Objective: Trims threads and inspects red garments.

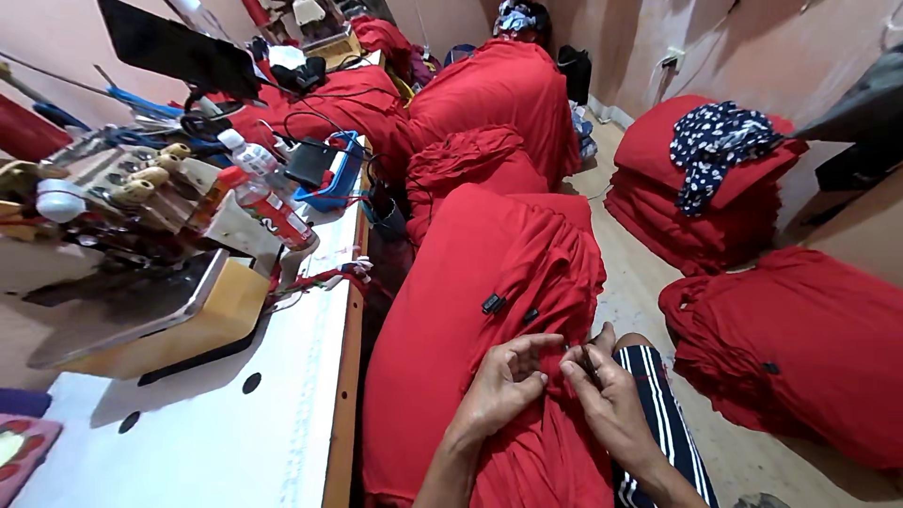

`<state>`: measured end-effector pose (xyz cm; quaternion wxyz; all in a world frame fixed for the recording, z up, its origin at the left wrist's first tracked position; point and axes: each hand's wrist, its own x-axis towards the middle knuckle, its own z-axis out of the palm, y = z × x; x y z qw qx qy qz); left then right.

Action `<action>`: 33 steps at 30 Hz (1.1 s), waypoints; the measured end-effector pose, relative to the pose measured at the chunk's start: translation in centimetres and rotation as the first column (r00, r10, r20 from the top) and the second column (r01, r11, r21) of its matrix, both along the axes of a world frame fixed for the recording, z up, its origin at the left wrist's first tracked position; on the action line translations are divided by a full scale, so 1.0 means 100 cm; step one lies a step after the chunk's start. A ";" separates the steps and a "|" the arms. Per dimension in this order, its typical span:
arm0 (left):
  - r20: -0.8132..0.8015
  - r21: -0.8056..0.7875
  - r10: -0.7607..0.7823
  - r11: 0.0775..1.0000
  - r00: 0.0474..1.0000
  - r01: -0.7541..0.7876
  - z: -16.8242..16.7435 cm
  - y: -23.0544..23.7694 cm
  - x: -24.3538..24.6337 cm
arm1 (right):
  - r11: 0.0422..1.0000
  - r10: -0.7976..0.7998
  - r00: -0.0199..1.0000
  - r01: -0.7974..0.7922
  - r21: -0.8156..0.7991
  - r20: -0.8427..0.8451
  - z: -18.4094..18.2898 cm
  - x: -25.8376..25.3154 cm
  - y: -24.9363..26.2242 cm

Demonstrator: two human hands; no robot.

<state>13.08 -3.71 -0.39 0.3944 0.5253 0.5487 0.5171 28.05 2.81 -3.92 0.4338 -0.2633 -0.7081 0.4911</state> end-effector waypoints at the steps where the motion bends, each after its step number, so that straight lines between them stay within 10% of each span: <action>1: 0.002 -0.006 -0.001 1.000 1.000 0.001 0.000 -0.001 0.000 | 0.999 0.017 1.000 -0.018 -0.046 -0.024 0.001 0.001 0.001; 10: -0.031 0.024 0.019 1.000 0.999 -0.018 -0.002 -0.002 0.002 | 0.948 0.085 0.986 -0.124 -0.292 -0.143 0.010 0.005 -0.004; 21: -0.072 0.051 0.088 0.995 0.994 -0.084 -0.004 -0.002 0.003 | 0.981 0.049 0.997 -0.061 -0.182 -0.067 0.008 0.014 0.000; 33: 0.016 -0.016 0.081 0.997 0.997 -0.081 -0.001 -0.001 0.001 | 0.923 -0.178 0.964 0.094 0.374 0.197 -0.007 0.025 -0.006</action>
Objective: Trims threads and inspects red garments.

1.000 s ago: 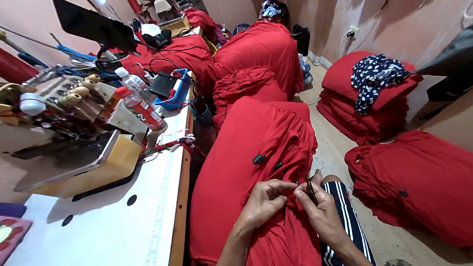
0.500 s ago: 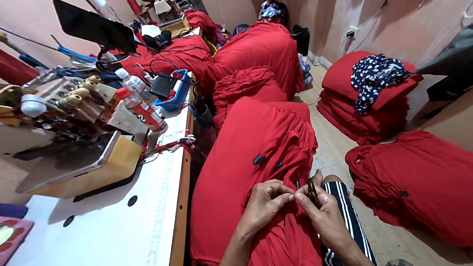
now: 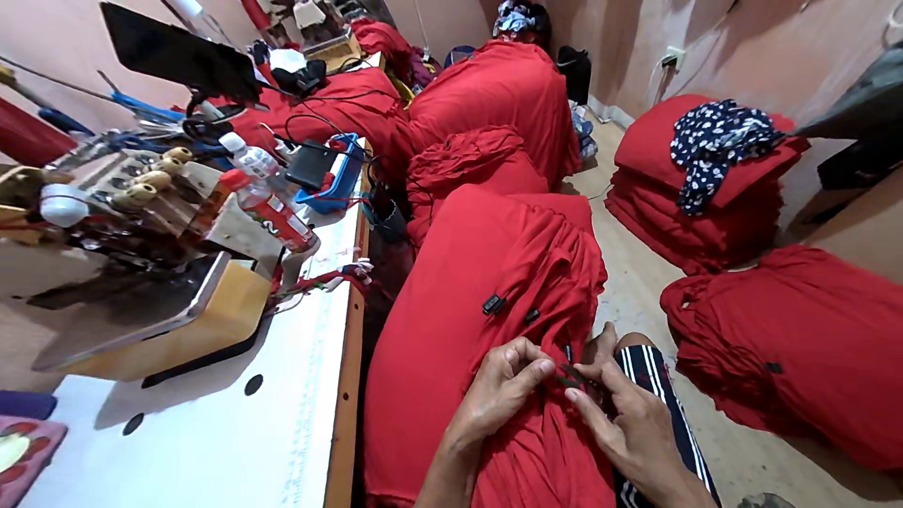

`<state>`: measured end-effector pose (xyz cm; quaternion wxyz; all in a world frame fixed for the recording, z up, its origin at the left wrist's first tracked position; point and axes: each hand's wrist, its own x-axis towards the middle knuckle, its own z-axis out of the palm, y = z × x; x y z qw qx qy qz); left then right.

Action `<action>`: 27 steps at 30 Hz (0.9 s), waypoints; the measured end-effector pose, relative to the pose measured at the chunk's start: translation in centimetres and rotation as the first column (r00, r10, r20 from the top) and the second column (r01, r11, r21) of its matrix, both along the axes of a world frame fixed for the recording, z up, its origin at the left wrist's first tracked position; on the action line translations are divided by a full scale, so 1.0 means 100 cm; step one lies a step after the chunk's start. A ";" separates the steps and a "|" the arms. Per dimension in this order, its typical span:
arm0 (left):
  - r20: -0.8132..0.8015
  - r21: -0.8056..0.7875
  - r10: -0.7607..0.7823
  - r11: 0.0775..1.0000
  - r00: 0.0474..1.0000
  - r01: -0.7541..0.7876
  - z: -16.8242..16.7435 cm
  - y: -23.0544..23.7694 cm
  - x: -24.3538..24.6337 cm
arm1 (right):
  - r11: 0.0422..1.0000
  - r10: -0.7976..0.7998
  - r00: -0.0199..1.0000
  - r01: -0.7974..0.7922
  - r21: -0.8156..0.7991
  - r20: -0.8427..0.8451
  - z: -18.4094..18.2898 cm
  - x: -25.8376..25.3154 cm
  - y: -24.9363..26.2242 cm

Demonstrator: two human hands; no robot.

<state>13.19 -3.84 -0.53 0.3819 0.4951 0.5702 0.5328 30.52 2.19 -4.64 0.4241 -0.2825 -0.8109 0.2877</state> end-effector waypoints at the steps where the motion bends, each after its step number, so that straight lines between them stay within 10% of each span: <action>1: 0.005 0.000 -0.006 1.000 1.000 0.006 0.000 0.000 0.000 | 0.999 -0.001 1.000 0.001 0.035 0.003 0.000 -0.002 0.000; 20: -0.025 -0.009 -0.045 0.999 0.999 0.045 0.000 0.000 -0.003 | 0.991 -0.041 0.999 0.041 0.126 0.001 -0.003 -0.006 0.001; 27: 0.192 -0.103 0.103 0.991 0.976 -0.085 0.007 0.003 0.004 | 0.937 -0.064 0.974 -0.017 -0.348 -0.219 0.002 0.000 0.008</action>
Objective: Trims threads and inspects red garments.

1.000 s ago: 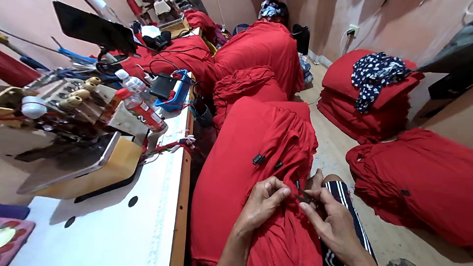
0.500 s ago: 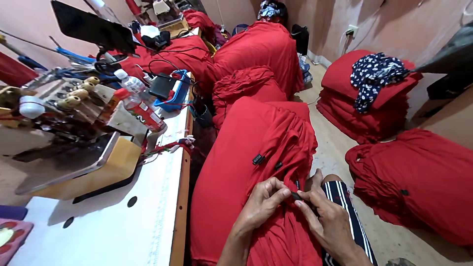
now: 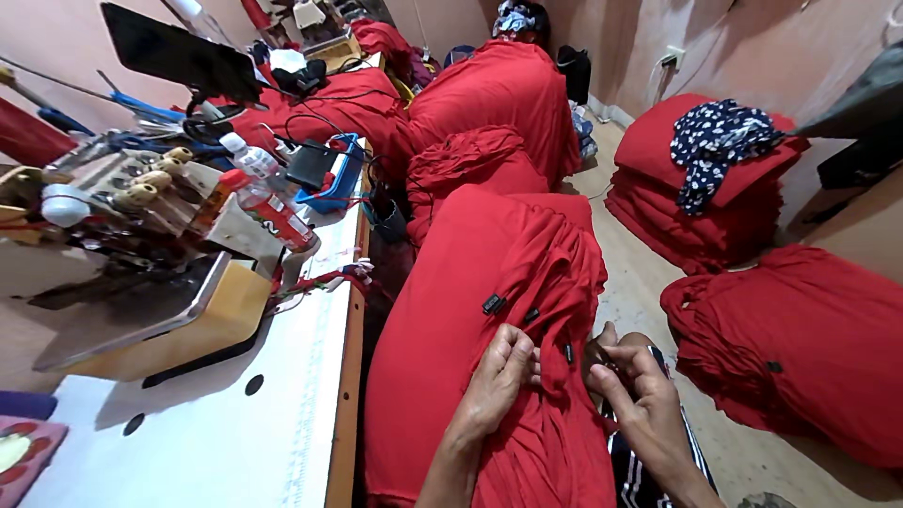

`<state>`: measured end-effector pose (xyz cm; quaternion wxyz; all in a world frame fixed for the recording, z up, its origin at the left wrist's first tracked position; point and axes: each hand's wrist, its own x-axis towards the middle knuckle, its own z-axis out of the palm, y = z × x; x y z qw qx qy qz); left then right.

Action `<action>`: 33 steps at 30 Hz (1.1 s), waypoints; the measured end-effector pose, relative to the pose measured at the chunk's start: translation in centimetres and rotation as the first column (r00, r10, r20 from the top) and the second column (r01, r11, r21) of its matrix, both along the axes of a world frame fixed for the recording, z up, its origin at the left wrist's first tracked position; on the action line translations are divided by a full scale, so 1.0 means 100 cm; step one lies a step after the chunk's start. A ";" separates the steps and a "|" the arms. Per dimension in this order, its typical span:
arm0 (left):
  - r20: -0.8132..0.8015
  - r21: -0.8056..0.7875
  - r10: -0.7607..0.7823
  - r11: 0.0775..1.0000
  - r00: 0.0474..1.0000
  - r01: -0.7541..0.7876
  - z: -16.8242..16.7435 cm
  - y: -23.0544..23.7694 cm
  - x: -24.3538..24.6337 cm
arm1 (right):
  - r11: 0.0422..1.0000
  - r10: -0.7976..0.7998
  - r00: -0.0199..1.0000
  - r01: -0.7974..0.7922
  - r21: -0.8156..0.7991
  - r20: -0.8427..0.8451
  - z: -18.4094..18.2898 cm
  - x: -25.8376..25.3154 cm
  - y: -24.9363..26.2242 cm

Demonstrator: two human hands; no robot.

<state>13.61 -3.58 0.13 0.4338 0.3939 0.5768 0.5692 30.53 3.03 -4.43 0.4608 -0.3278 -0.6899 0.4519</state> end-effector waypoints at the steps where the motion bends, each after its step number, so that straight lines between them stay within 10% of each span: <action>1: 0.019 -0.002 0.006 1.000 1.000 -0.006 0.001 0.000 0.001 | 0.999 0.004 1.000 -0.005 -0.036 -0.015 0.000 0.000 0.001; 16: 0.154 0.037 0.012 0.999 0.988 -0.018 0.001 0.000 -0.001 | 0.893 0.152 0.970 -0.218 -0.393 -0.192 -0.005 -0.002 0.003; 33: 0.152 0.050 -0.070 0.997 0.986 0.063 -0.001 0.001 -0.008 | 0.869 0.214 0.962 -0.268 -0.416 -0.171 -0.004 -0.007 -0.001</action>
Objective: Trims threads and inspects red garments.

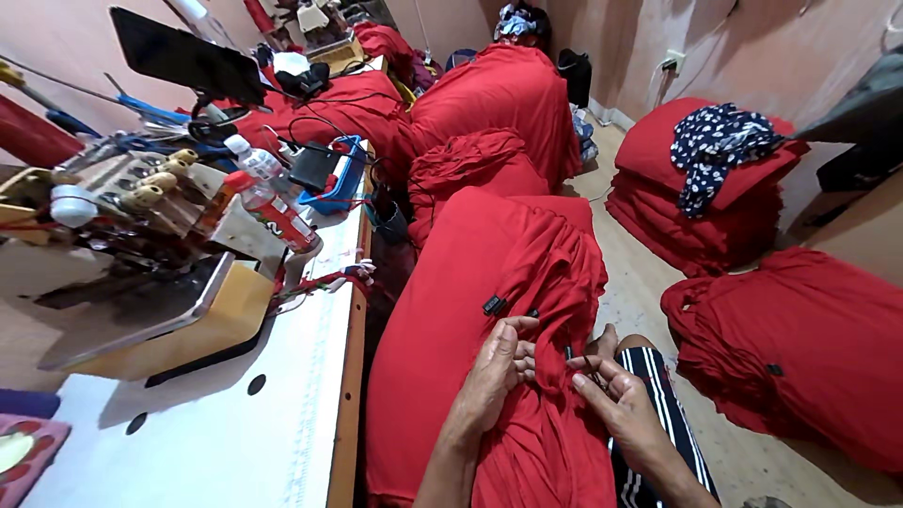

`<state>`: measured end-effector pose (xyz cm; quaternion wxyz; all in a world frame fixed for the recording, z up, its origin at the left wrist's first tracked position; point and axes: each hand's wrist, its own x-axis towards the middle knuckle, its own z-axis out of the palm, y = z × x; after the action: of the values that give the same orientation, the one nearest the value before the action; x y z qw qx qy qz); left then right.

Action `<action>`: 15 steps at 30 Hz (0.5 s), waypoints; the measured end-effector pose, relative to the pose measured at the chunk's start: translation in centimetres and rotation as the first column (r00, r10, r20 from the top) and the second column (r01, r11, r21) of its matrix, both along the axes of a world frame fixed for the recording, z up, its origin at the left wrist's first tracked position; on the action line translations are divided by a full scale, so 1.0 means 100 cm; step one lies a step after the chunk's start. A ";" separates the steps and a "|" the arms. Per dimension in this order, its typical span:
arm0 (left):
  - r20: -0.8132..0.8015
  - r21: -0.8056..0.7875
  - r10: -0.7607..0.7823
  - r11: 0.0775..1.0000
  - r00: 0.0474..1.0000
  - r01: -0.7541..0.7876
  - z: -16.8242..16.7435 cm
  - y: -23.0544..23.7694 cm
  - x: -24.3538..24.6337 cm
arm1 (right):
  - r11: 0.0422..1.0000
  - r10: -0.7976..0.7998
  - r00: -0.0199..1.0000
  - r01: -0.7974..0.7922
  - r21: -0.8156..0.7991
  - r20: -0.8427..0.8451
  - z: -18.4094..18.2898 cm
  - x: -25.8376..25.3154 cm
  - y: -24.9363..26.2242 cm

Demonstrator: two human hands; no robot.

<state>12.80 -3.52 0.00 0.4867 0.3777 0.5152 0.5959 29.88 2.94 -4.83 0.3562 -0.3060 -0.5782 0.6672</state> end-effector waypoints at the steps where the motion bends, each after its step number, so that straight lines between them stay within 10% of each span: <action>1: -0.002 0.000 -0.007 1.000 1.000 0.007 0.000 0.000 0.000 | 1.000 0.009 1.000 -0.009 0.005 0.000 0.000 0.000 0.000; 15: -0.072 -0.003 0.023 1.000 0.997 -0.023 0.002 0.000 0.002 | 0.994 0.019 0.999 -0.021 -0.105 -0.029 0.008 -0.032 0.025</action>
<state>12.95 -3.54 0.21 0.4616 0.3923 0.5378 0.5864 26.71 5.47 -4.02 0.3409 -0.3091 -0.5402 0.7045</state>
